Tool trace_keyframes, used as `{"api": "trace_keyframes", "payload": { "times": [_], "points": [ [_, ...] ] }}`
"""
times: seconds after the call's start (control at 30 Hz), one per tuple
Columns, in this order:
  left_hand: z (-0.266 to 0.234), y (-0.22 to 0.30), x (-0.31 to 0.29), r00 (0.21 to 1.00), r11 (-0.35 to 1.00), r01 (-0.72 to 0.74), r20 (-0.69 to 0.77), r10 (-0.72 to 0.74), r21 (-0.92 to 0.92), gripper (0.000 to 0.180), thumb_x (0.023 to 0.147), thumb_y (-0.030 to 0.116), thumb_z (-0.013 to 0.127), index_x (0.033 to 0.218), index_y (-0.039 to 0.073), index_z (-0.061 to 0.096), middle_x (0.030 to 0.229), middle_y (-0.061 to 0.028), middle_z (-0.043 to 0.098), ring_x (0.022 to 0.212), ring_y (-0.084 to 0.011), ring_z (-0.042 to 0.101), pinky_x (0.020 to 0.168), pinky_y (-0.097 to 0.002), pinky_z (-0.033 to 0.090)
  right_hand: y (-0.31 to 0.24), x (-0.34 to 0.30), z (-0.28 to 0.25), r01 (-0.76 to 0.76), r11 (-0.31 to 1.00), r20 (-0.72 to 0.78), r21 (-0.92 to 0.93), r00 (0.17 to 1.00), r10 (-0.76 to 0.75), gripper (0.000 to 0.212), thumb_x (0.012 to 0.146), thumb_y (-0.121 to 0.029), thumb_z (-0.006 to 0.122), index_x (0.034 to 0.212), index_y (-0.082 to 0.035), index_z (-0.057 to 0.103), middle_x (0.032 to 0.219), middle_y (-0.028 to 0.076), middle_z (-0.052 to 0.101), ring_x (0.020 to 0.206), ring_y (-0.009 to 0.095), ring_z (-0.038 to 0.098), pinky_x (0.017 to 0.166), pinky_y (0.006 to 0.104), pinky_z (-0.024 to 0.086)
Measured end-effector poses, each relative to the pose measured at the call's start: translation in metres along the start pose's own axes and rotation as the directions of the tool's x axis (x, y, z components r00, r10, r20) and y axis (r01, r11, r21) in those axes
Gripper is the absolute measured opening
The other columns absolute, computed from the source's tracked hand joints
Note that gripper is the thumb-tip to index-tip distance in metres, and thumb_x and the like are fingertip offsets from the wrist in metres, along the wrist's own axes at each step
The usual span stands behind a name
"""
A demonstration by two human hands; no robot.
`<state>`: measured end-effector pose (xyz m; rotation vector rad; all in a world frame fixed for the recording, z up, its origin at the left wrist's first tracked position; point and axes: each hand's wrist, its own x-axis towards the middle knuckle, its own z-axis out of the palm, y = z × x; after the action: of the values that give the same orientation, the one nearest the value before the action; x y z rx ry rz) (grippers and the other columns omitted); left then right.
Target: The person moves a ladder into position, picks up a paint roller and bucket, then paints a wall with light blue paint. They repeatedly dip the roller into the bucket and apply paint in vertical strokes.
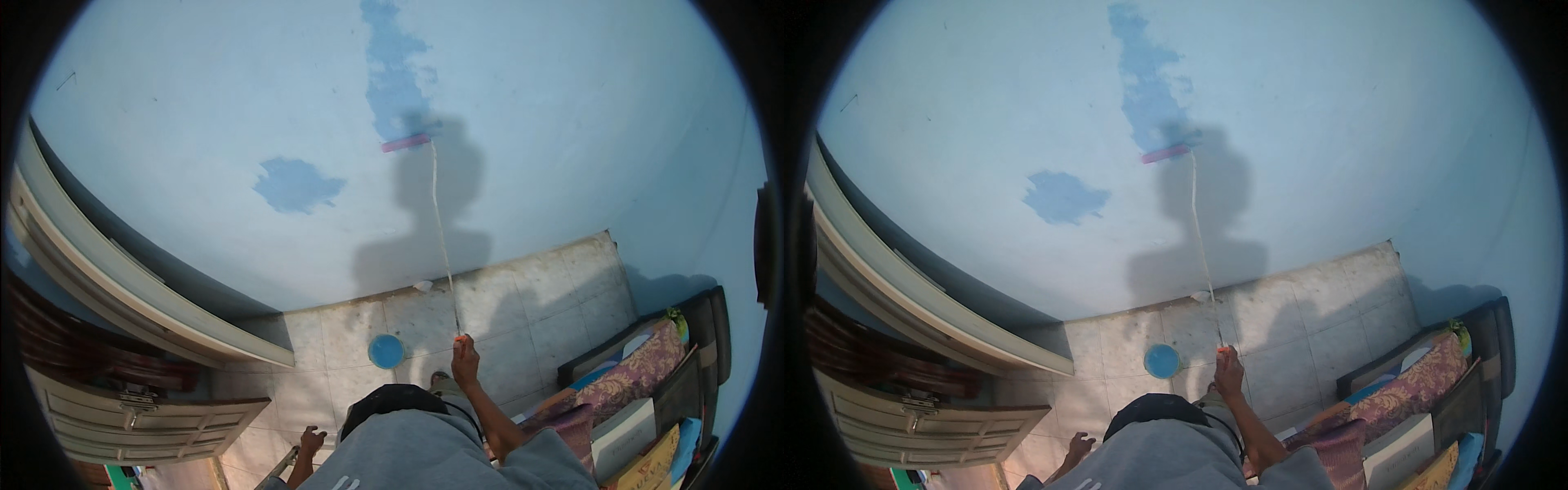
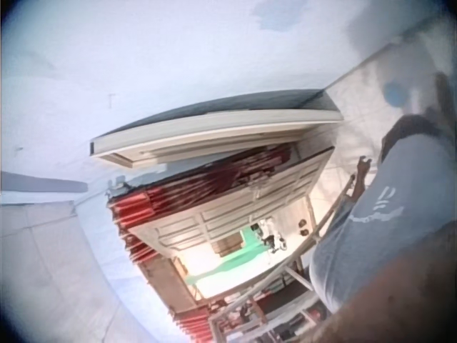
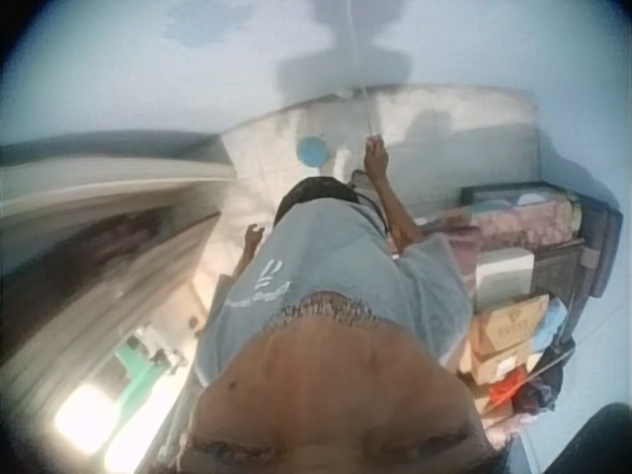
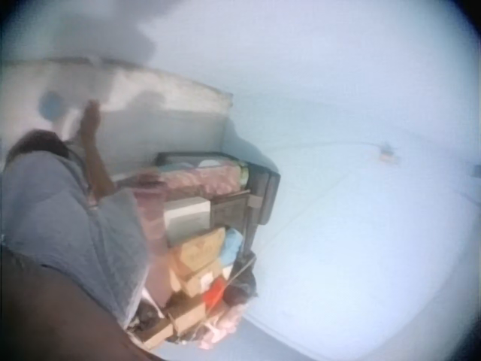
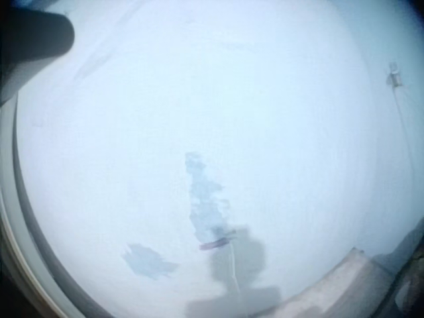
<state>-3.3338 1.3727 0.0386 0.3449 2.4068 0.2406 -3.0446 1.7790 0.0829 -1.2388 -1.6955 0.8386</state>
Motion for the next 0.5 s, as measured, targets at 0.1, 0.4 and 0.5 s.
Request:
{"api": "trace_keyframes", "payload": {
  "times": [0.1, 0.4, 0.5],
  "points": [
    [-0.003, 0.001, -0.004, 1.0, 0.999, 0.028, 0.013, -0.028, -0.015, 0.055, 0.067, 0.032, 0.071, 0.111, 0.002, 0.053, 0.1, -0.024, 0.06, 0.097, -0.0353, 0.057, 0.082, -0.0402, 0.046, 0.008, -0.002, -0.006, -0.084, 0.995, 0.05, -0.056, 0.995, 0.087, 0.026, 0.09, -0.022, 0.046, 0.106, -0.002, 0.045, 0.08, 0.015, 0.058, 0.068, 0.034, 0.057, 0.061, 0.0388, 0.045],
    [0.011, -0.006, -0.009, 0.997, 0.999, 0.016, 0.069, -0.018, 0.038, 0.055, 0.068, 0.032, 0.07, 0.112, 0.002, 0.053, 0.106, -0.0244, 0.057, 0.102, -0.0354, 0.054, 0.085, -0.0398, 0.045, -0.019, 0.045, 0.008, 0.006, 0.999, -0.038, 0.038, 0.999, -0.005, 0.019, 0.09, -0.02, 0.045, 0.099, -0.004, 0.046, 0.067, 0.014, 0.052, 0.057, 0.03, 0.052, 0.053, 0.0362, 0.041],
    [0.01, -0.014, 0.0, 0.997, 0.999, 0.046, 0.058, -0.045, -0.019, 0.056, 0.068, 0.032, 0.071, 0.112, 0.002, 0.053, 0.106, -0.0239, 0.057, 0.102, -0.0355, 0.054, 0.085, -0.04, 0.044, -0.014, 0.039, 0.008, -0.005, 0.999, -0.025, 0.039, 1.0, 0.006, 0.02, 0.09, -0.019, 0.046, 0.101, -0.004, 0.046, 0.071, 0.015, 0.054, 0.06, 0.031, 0.054, 0.055, 0.0366, 0.042]
  ]
}}
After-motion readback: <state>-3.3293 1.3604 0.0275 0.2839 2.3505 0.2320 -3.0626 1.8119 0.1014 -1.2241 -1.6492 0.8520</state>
